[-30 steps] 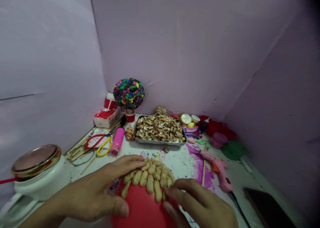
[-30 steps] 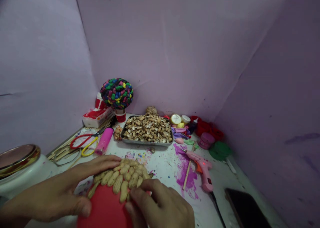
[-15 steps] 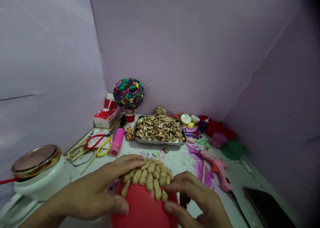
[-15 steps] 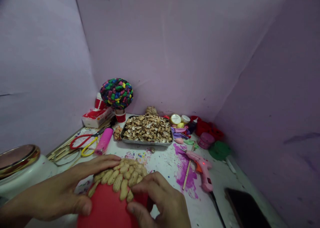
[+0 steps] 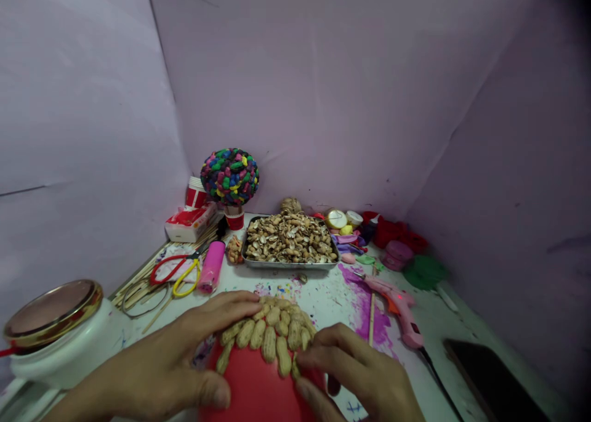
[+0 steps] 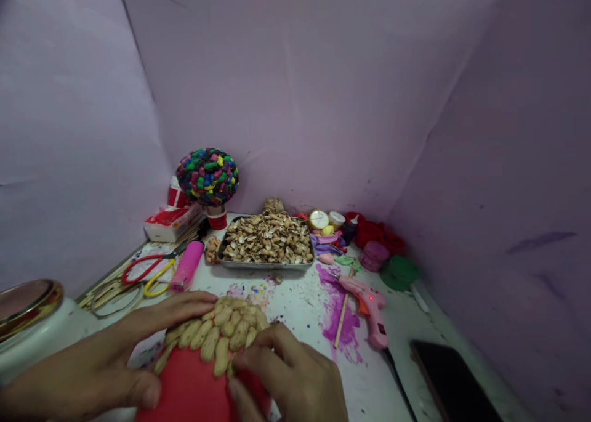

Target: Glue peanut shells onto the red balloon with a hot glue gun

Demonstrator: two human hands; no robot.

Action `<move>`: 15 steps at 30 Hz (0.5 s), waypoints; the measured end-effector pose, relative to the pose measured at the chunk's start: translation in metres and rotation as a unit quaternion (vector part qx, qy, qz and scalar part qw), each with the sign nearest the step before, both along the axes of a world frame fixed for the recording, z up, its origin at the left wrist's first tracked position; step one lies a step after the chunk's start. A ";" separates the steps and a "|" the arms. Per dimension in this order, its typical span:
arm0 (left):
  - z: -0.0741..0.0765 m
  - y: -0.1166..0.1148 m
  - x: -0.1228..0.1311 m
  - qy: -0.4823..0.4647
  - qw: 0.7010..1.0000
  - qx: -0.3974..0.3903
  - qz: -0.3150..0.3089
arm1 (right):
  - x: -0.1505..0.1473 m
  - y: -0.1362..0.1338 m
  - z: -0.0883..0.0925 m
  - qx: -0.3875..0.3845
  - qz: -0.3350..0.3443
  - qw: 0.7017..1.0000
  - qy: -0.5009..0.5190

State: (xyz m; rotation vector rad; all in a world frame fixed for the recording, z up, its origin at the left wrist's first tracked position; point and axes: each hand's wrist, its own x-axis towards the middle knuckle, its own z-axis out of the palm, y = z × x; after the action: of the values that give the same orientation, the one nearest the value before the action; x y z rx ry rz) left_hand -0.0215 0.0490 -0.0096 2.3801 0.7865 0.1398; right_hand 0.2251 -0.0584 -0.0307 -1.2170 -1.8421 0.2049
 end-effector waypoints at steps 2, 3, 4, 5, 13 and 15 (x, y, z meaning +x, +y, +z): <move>0.000 0.000 0.000 0.005 1.000 0.001 -0.006 | 0.000 0.000 0.000 -0.013 0.003 1.000 0.009; 0.001 0.000 0.000 0.008 1.000 -0.002 -0.009 | 0.000 0.000 0.001 -0.022 0.006 1.000 0.014; 0.002 -0.001 0.001 0.009 1.000 -0.004 -0.009 | 0.001 0.000 0.001 -0.029 0.011 0.999 0.016; 0.002 -0.001 0.001 0.009 1.000 -0.009 -0.008 | 0.002 0.000 0.001 -0.029 0.016 0.999 0.013; 0.002 -0.002 0.001 -0.014 1.000 -0.008 -0.006 | 0.005 0.005 -0.006 0.023 0.004 0.996 -0.091; 0.002 -0.002 0.002 -0.016 1.000 -0.005 -0.006 | 0.005 0.005 -0.005 0.027 0.007 0.996 -0.084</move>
State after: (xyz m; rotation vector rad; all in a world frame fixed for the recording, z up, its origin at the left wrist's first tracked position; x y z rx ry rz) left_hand -0.0196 0.0474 -0.0079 2.3660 0.7568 0.1690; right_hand 0.2299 -0.0537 -0.0356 -1.2150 -1.9877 0.0602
